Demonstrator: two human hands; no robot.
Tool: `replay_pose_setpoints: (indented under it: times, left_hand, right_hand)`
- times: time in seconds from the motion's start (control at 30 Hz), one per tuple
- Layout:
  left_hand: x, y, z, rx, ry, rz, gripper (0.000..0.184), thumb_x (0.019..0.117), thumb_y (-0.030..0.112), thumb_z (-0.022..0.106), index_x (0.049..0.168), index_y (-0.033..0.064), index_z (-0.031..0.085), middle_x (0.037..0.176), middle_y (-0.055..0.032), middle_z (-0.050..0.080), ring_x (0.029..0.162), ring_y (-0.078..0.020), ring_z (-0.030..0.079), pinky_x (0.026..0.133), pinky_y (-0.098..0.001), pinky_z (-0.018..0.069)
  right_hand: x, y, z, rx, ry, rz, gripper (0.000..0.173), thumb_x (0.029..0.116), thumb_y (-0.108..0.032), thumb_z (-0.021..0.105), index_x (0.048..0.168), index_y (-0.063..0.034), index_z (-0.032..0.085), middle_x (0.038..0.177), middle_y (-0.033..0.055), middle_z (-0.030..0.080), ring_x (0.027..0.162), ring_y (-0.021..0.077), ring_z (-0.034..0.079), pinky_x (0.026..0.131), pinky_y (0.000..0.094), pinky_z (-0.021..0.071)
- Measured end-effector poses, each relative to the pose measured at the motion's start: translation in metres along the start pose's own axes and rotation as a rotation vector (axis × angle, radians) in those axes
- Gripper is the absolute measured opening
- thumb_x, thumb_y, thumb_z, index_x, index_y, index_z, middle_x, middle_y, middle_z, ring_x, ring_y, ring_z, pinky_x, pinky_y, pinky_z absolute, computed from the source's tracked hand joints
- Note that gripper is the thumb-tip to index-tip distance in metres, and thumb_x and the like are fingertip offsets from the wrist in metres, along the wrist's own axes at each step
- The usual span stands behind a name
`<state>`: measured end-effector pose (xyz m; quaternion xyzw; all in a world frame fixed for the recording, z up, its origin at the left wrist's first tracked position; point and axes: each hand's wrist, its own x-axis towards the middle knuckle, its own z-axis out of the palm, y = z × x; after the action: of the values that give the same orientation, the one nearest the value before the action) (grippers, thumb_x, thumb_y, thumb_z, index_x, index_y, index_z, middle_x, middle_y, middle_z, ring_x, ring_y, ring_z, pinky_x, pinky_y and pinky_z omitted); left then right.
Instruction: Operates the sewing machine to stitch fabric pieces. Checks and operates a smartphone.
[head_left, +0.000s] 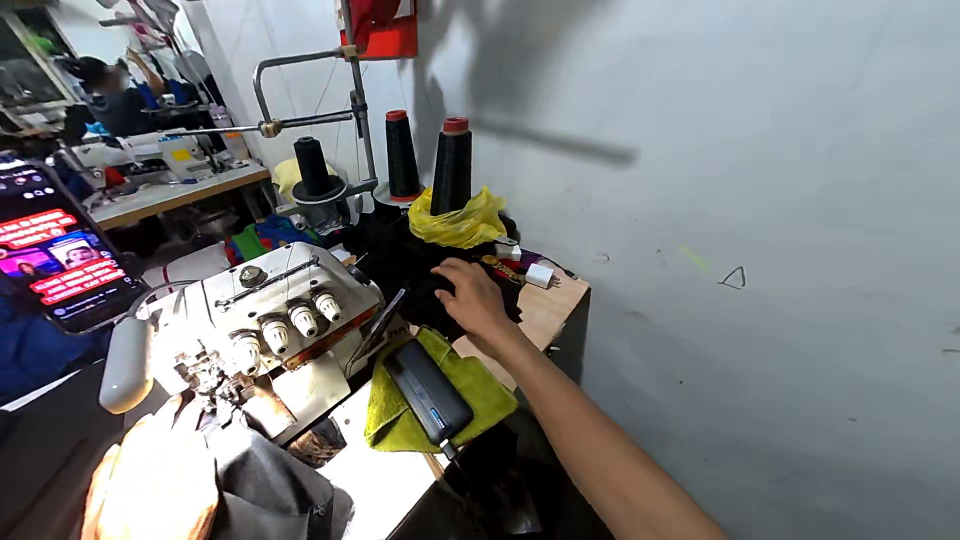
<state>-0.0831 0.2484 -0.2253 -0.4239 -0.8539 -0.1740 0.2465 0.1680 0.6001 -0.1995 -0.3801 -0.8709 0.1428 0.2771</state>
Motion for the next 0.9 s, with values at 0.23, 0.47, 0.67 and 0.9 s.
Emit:
replay_pose_setpoints:
  times: [0.23, 0.47, 0.67, 0.9]
  left_hand:
    - [0.002, 0.016, -0.019, 0.008, -0.073, 0.003, 0.045, 0.1008, 0.019, 0.041, 0.140, 0.0117, 0.062, 0.143, -0.0192, 0.059, 0.135, -0.0392, 0.053, 0.115, -0.0547, 0.0349]
    - [-0.002, 0.013, -0.010, 0.090, -0.075, 0.012, 0.048, 0.1003, 0.021, 0.036, 0.137, 0.0136, 0.066, 0.147, -0.0151, 0.059, 0.137, -0.0394, 0.053, 0.114, -0.0594, 0.0350]
    - [0.003, 0.016, -0.014, -0.005, -0.034, -0.006, 0.044, 0.1010, 0.024, 0.042, 0.136, 0.0121, 0.064, 0.139, -0.0159, 0.062, 0.131, -0.0384, 0.056, 0.112, -0.0563, 0.0370]
    - [-0.018, 0.028, -0.050, -0.376, 0.019, 0.002, 0.043, 0.1032, 0.032, 0.049, 0.125, 0.0011, 0.071, 0.141, -0.0238, 0.060, 0.138, -0.0413, 0.051, 0.117, -0.0560, 0.0373]
  right_hand:
    - [0.020, 0.001, -0.016, 0.202, -0.089, 0.290, 0.021, 0.0946, -0.024, 0.074, 0.111, -0.0101, 0.077, 0.111, 0.0143, 0.074, 0.109, 0.0349, 0.068, 0.094, 0.0614, 0.0514]
    - [0.008, 0.013, -0.045, 0.541, 0.452, 0.355, 0.036, 0.0977, -0.033, 0.071, 0.114, -0.0010, 0.069, 0.102, 0.0164, 0.070, 0.094, 0.0282, 0.066, 0.087, 0.0534, 0.0518]
    - [-0.020, -0.029, -0.084, 0.754, 0.745, 0.126, 0.026, 0.0998, -0.029, 0.068, 0.113, -0.0075, 0.063, 0.093, -0.0010, 0.068, 0.081, 0.0041, 0.066, 0.077, 0.0259, 0.0577]
    - [-0.139, -0.154, -0.040, 1.294, 0.251, 0.222, 0.017, 0.0952, -0.016, 0.069, 0.107, -0.0034, 0.069, 0.089, 0.0040, 0.073, 0.081, 0.0129, 0.071, 0.074, 0.0332, 0.0627]
